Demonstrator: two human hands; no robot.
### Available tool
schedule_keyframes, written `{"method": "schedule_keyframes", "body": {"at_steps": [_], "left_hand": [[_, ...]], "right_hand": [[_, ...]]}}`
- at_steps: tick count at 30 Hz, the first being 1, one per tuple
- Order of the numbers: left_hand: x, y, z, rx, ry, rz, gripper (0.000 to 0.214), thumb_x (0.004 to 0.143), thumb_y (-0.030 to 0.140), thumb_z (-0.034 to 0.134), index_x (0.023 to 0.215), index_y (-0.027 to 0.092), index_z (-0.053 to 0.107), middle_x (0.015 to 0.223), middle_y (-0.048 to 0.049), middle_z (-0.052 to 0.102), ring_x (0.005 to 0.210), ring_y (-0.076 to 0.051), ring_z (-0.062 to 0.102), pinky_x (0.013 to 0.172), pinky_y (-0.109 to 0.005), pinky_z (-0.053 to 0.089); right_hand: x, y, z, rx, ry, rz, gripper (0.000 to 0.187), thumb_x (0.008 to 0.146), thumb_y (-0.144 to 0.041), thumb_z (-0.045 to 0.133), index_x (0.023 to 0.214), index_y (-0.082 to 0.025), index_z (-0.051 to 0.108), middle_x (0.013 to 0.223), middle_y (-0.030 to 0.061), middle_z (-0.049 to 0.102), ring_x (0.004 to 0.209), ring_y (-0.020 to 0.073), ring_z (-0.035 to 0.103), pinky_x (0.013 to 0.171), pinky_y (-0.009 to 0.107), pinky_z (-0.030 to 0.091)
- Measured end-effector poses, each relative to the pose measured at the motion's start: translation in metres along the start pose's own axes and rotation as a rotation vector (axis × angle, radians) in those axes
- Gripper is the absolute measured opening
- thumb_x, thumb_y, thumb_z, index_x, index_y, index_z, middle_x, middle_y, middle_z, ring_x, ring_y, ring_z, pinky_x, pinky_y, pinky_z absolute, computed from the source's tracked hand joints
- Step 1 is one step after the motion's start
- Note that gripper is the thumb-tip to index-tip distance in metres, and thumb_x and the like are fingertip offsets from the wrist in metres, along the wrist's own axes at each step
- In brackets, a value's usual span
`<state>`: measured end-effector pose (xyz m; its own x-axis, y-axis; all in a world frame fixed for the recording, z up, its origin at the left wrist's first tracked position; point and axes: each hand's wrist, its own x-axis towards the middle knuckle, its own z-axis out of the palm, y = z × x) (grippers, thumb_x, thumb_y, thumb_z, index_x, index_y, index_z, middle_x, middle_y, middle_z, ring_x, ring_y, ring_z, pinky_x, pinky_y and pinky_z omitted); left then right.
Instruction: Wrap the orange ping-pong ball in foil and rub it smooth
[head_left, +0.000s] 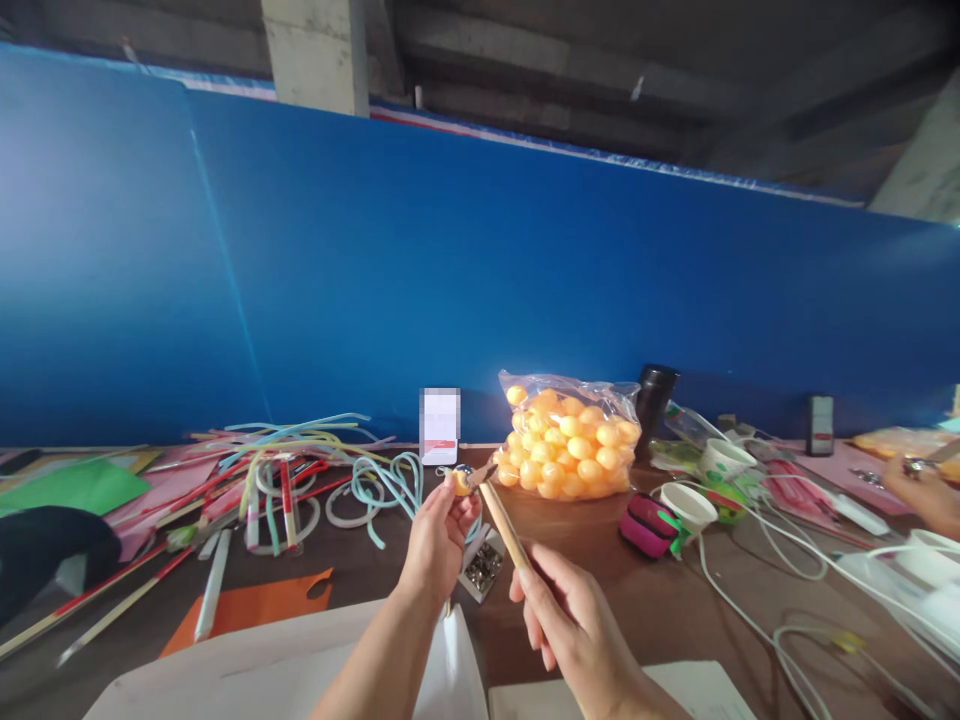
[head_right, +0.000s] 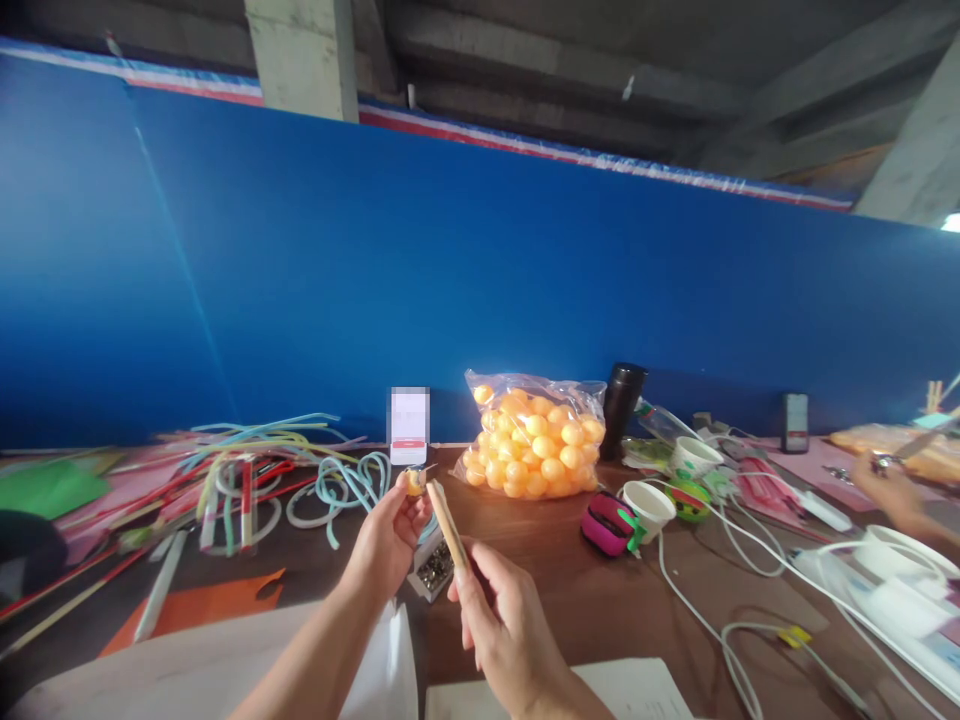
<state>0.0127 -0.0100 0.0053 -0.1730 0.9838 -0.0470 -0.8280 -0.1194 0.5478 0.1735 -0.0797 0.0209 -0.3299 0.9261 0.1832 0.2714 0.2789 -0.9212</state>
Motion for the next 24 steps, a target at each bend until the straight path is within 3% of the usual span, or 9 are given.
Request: {"method": "schedule_keyframes", "body": {"at_steps": [24], "left_hand": [[0.0019,0.0013,-0.0028,-0.123,0.004,-0.116,0.016,0.088,0.023,0.059,0.091,0.008,0.066,0.081,-0.0089,0.069,0.07,-0.013,0.068,0.065,-0.02,0.058]], "right_hand": [[-0.0013,-0.0006,0.0006,0.024,-0.014,-0.023,0.036,0.099,-0.048,0.04,0.087,-0.018,0.055,0.053,-0.0065,0.048,0.038,0.0068,0.042,0.038,0.017,0.032]]}}
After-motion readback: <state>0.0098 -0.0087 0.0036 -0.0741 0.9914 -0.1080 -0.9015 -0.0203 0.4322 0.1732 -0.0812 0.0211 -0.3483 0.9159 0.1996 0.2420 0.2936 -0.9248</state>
